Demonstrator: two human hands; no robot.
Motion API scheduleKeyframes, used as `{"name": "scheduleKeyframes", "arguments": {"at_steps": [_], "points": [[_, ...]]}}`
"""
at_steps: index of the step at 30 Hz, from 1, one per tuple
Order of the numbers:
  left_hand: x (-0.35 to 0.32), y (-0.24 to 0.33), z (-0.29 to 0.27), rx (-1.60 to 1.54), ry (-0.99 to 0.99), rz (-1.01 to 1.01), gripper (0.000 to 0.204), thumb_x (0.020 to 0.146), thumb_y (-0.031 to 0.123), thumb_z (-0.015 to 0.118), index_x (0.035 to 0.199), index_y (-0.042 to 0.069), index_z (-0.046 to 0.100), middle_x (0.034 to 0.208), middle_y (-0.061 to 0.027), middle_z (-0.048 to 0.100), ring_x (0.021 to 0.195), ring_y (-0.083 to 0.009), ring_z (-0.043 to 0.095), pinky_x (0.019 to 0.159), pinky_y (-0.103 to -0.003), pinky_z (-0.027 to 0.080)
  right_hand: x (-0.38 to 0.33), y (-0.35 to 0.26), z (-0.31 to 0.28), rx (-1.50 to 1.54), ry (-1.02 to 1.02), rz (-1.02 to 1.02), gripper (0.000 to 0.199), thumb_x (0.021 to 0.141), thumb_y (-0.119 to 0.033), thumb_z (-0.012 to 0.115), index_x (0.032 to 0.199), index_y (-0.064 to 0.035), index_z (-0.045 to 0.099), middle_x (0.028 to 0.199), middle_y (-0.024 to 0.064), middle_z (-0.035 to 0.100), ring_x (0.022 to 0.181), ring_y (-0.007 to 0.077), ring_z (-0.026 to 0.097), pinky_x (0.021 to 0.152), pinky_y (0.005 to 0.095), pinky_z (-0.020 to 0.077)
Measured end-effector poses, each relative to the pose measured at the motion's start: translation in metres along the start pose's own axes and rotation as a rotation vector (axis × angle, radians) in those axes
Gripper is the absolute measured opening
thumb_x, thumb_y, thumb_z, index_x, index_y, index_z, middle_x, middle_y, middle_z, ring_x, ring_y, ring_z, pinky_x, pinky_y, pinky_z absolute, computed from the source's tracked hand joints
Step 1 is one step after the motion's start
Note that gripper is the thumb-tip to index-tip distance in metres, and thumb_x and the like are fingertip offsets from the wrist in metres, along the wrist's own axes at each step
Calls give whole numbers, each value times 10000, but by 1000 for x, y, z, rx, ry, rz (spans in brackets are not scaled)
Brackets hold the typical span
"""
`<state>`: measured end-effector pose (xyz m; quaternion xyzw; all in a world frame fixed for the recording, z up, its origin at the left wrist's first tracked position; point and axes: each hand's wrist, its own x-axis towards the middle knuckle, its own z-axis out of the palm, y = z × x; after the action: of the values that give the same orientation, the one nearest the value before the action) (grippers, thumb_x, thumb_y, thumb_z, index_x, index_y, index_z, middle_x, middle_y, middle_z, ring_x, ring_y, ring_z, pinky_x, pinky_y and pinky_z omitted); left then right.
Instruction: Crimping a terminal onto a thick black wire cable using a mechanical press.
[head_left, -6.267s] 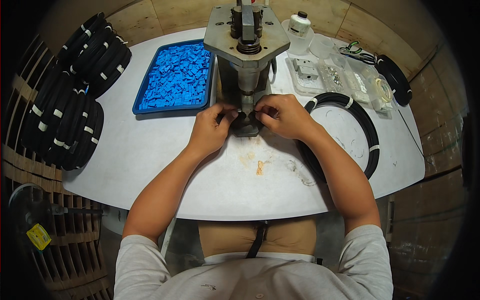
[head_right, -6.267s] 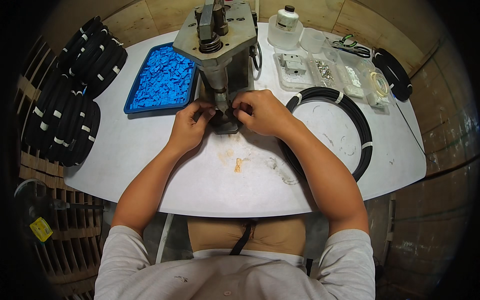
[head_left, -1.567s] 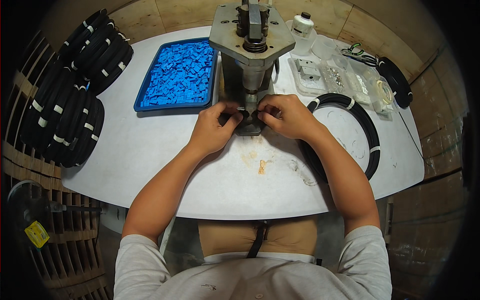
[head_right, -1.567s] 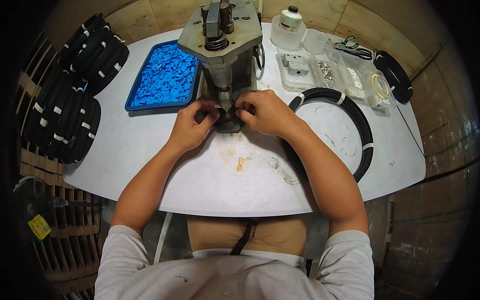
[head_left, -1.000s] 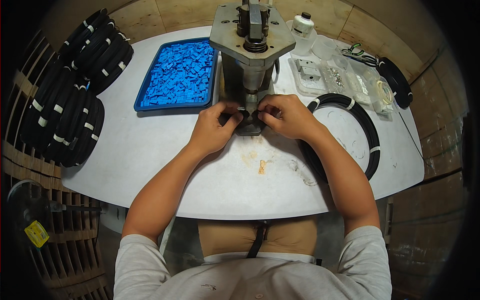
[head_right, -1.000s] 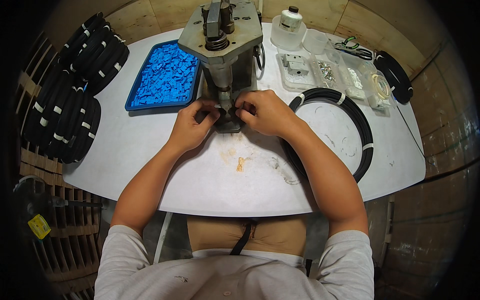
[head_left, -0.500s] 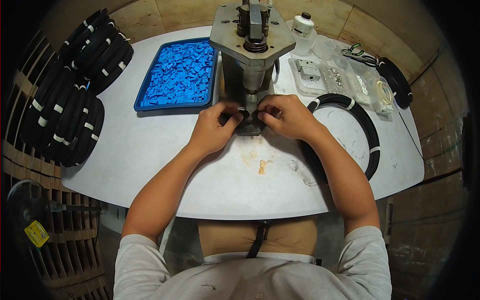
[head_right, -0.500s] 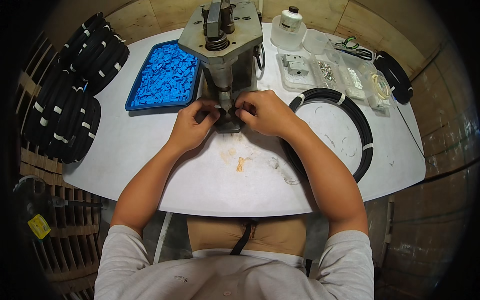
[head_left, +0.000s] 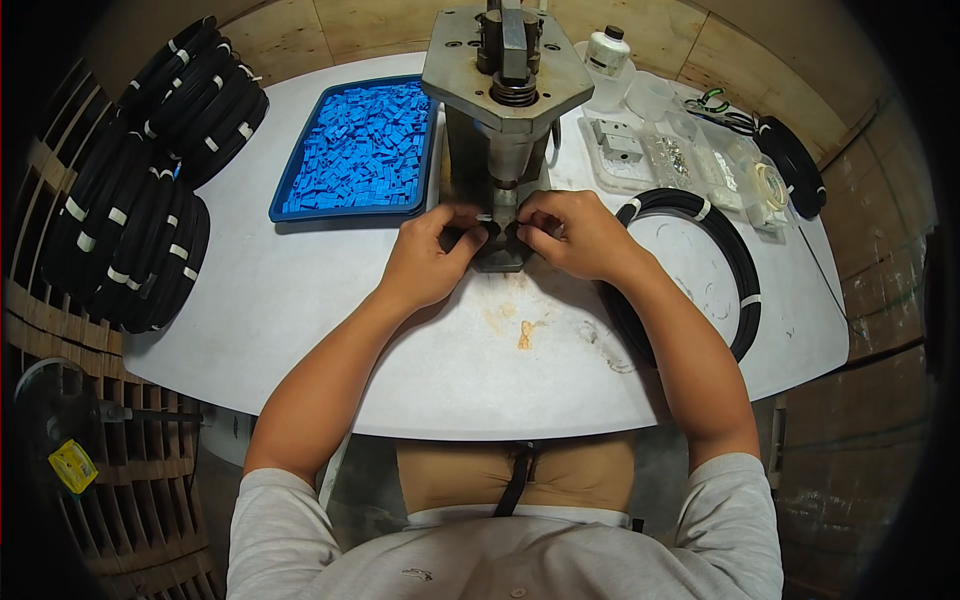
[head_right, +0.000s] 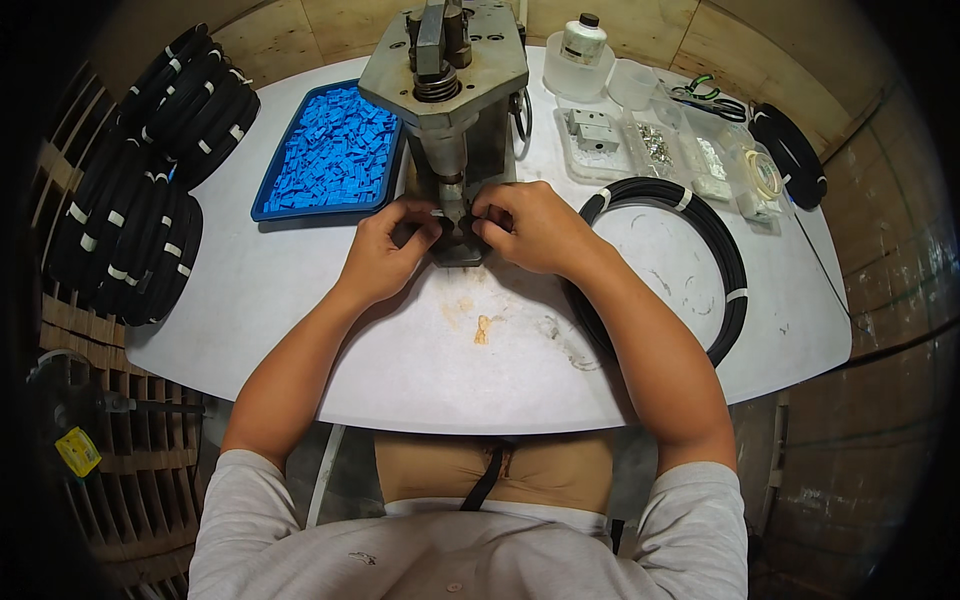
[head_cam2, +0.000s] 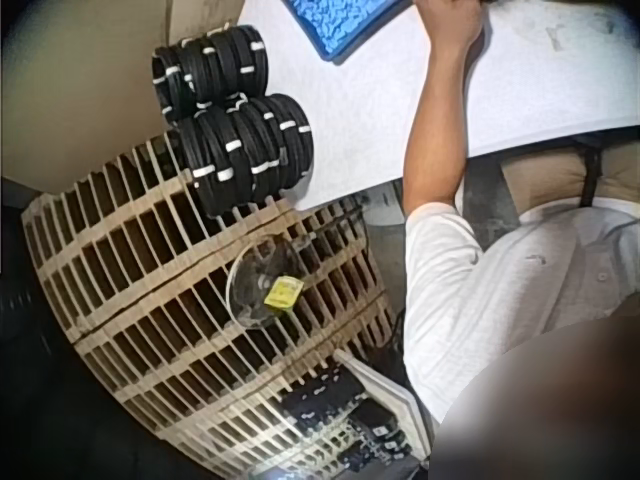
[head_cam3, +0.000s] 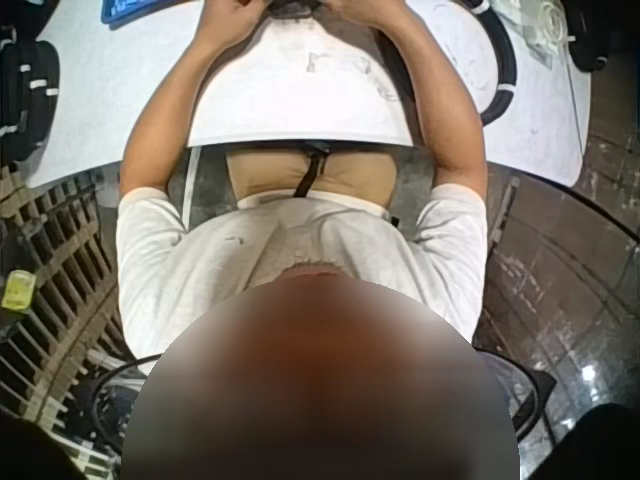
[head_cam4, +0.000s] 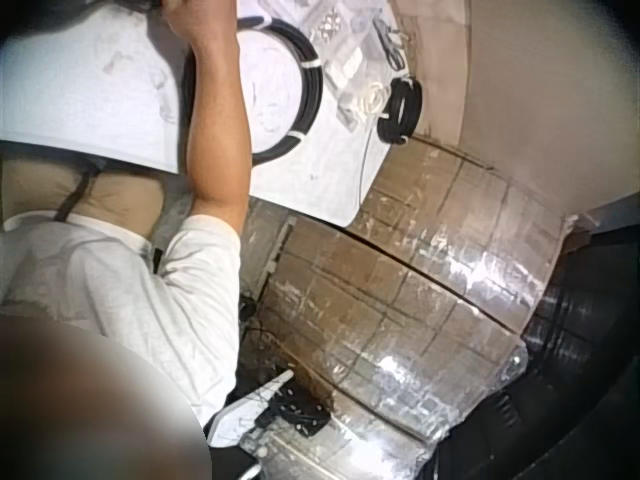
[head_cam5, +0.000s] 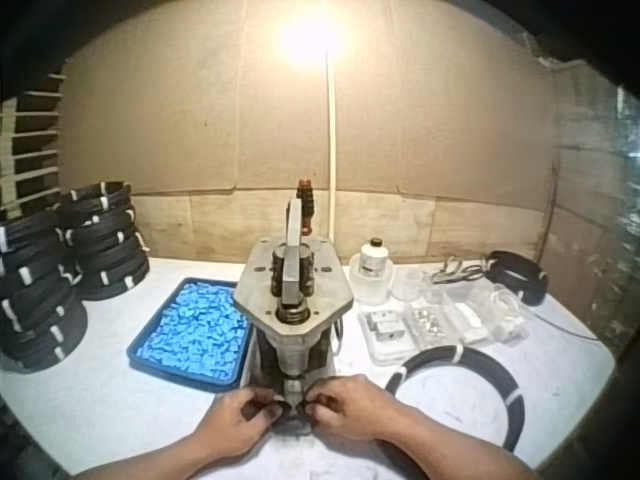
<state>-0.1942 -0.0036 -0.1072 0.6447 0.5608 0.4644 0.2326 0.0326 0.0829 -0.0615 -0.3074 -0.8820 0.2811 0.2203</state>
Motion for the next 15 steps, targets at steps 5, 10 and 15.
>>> {"name": "scheduleKeyframes", "arguments": {"at_steps": [5,10,15], "points": [[0,2,0,4,1,2,325,933,189,744,1177,-24,708,1033,-178,776,961,-281,755,861,-362,571,0,2,0,3,3,-2,182,894,-144,714,1017,-12,736,796,166,726,736,308,717,708,388,566],[0,1,0,1,-2,10,325,933,185,744,1179,-24,707,1034,-179,775,955,-279,756,851,-360,573,0,2,1,-22,-2,-10,174,897,-121,742,1016,6,730,803,135,729,714,230,707,717,347,582],[0,0,0,-10,1,11,328,932,187,747,1182,-22,706,1031,-179,774,952,-279,755,849,-361,573,0,0,-1,-8,-6,1,184,894,-133,730,1024,-2,733,805,151,728,732,270,713,718,368,574]]}}
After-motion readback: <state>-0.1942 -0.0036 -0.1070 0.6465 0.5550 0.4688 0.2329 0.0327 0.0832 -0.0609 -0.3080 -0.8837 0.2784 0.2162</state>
